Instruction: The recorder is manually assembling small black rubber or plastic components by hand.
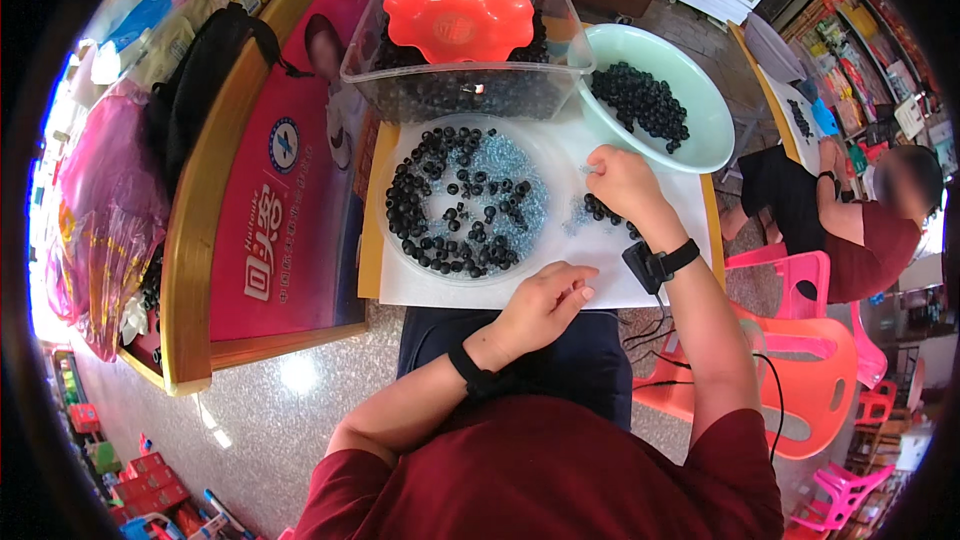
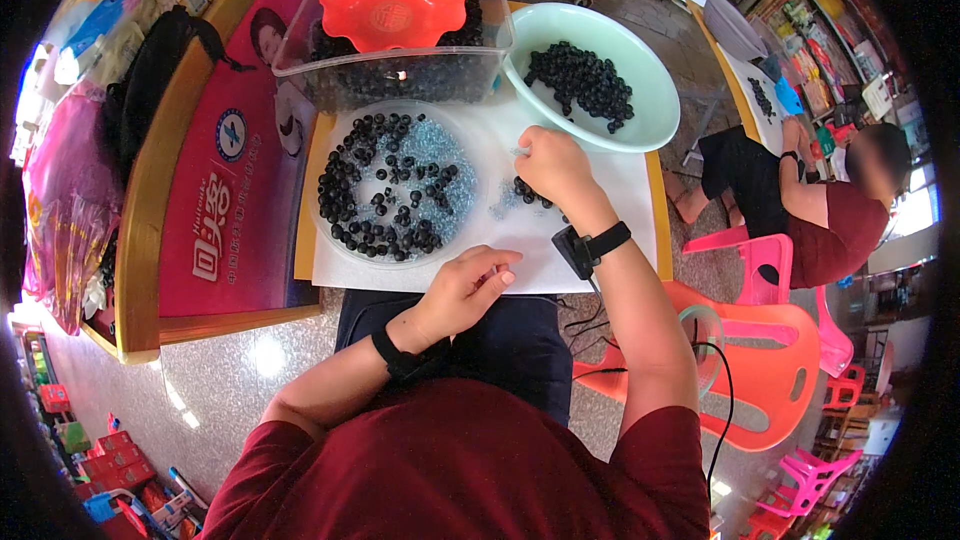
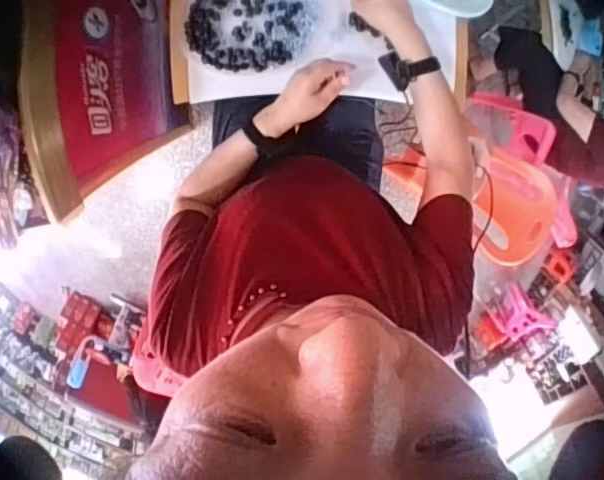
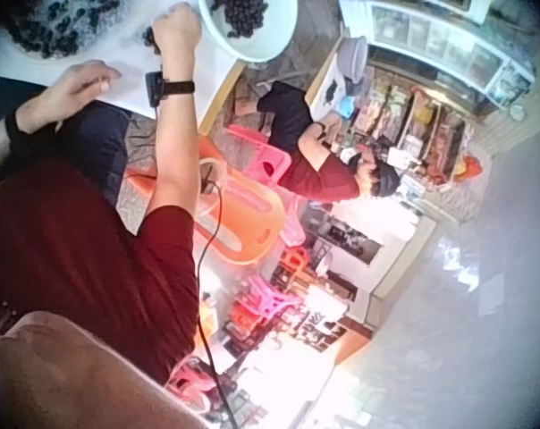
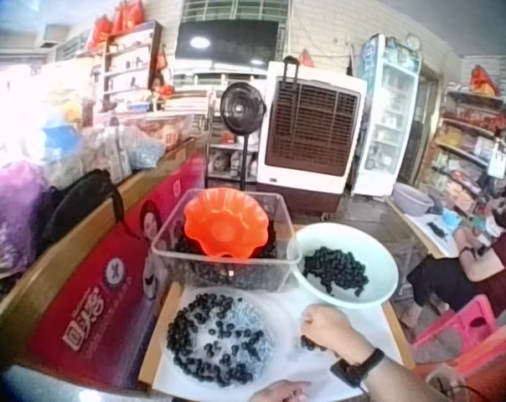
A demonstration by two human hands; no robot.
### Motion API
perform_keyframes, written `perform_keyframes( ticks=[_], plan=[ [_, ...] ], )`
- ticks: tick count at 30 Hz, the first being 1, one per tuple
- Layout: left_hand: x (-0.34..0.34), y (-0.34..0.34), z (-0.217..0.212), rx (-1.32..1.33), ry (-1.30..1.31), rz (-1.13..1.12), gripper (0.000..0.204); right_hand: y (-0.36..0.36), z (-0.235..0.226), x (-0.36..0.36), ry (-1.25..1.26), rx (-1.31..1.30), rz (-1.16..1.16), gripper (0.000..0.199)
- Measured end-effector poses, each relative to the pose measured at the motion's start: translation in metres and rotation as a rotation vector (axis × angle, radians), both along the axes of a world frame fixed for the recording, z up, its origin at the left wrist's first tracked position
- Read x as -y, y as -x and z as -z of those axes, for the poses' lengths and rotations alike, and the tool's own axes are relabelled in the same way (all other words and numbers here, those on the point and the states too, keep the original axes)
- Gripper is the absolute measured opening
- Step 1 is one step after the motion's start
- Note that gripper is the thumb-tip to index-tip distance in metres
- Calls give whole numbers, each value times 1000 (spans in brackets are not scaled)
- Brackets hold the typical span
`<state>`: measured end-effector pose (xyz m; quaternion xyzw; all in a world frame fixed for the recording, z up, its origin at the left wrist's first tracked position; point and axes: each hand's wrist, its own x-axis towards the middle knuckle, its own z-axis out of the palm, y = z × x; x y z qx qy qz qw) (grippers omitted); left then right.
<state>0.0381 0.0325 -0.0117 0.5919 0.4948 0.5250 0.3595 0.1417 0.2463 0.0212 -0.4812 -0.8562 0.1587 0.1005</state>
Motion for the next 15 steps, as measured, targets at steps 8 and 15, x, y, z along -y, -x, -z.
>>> perform_keyframes(
  ticks=[8,15],
  plan=[
    [0,0,-1,-22,8,-3,22,-1,0,11,-84,-78,-7,19],
    [0,-2,-2,-24,0,-12,22,4,-3,8,-62,15,-25,15]
  ],
)
